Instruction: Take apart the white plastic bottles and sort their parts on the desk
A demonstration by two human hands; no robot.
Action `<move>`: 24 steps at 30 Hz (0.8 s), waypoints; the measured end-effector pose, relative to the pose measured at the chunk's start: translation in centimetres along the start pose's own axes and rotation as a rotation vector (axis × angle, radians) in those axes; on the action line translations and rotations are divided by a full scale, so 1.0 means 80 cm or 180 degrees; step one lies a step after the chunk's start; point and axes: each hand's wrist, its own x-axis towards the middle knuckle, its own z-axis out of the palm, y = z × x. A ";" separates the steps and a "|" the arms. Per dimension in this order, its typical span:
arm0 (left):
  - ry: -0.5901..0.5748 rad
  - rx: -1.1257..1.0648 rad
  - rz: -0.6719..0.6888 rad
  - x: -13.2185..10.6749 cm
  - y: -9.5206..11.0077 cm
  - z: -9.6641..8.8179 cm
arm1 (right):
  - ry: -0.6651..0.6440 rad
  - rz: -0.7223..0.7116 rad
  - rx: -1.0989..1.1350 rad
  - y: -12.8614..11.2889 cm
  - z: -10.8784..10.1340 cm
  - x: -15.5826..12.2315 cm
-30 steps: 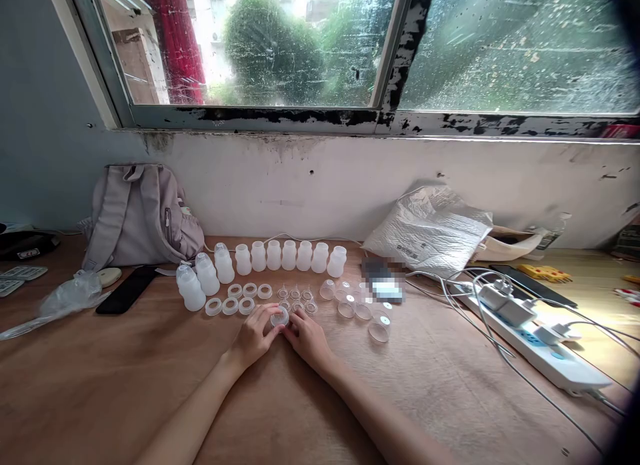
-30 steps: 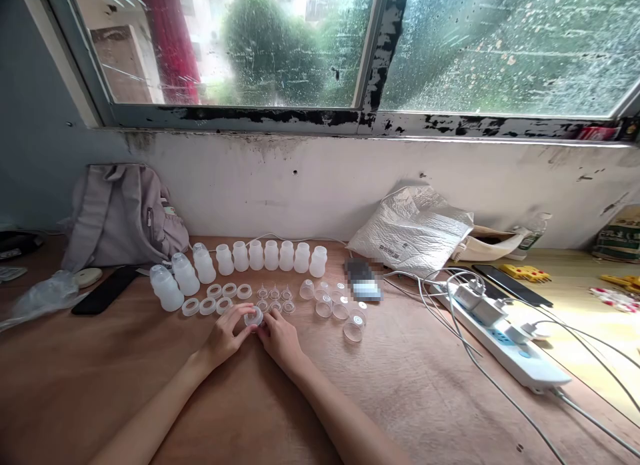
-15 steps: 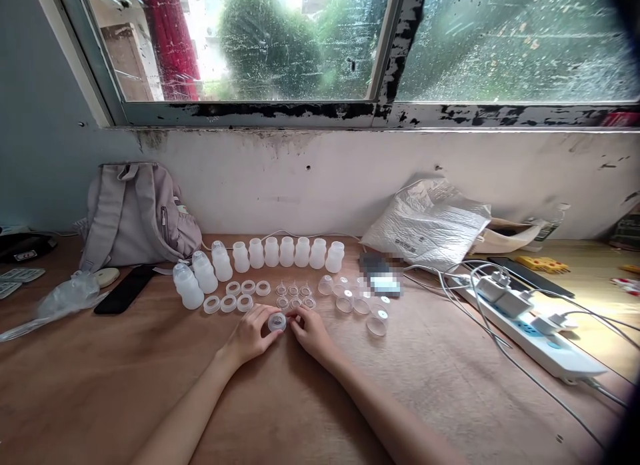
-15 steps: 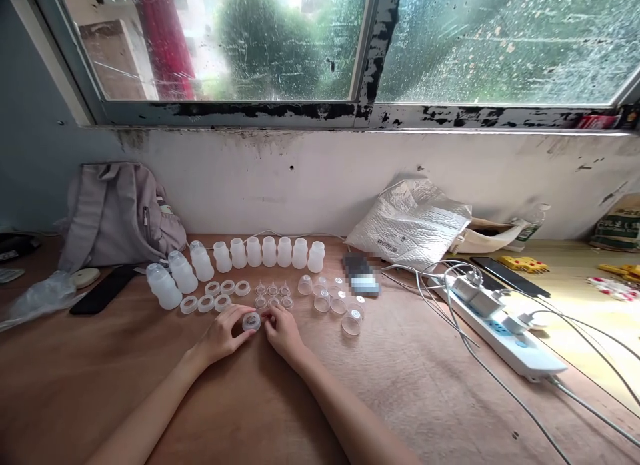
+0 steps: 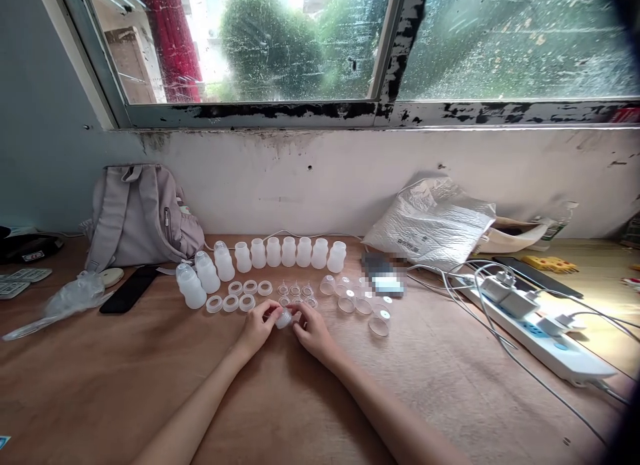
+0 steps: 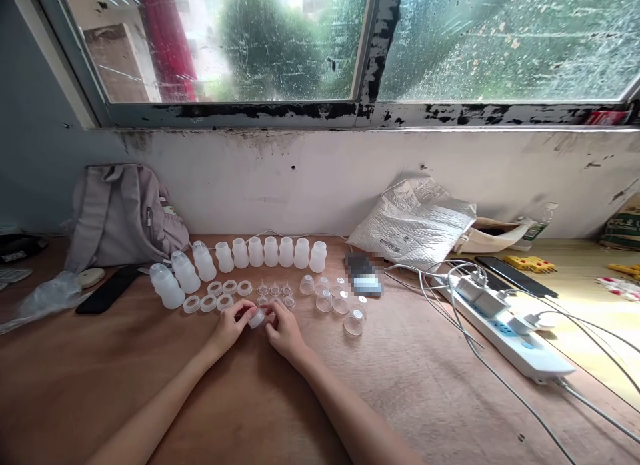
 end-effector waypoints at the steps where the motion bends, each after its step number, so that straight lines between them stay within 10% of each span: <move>1: 0.0039 -0.0315 -0.0225 0.004 0.002 0.006 | 0.0011 0.0003 0.0142 -0.001 -0.001 0.000; 8: 0.0025 -0.0950 -0.0735 0.018 0.016 0.045 | 0.0452 0.0702 0.0812 0.008 -0.014 0.003; 24: 0.0018 -0.0357 -0.0382 -0.006 0.015 0.045 | 0.0170 0.0753 0.1186 0.011 -0.018 0.004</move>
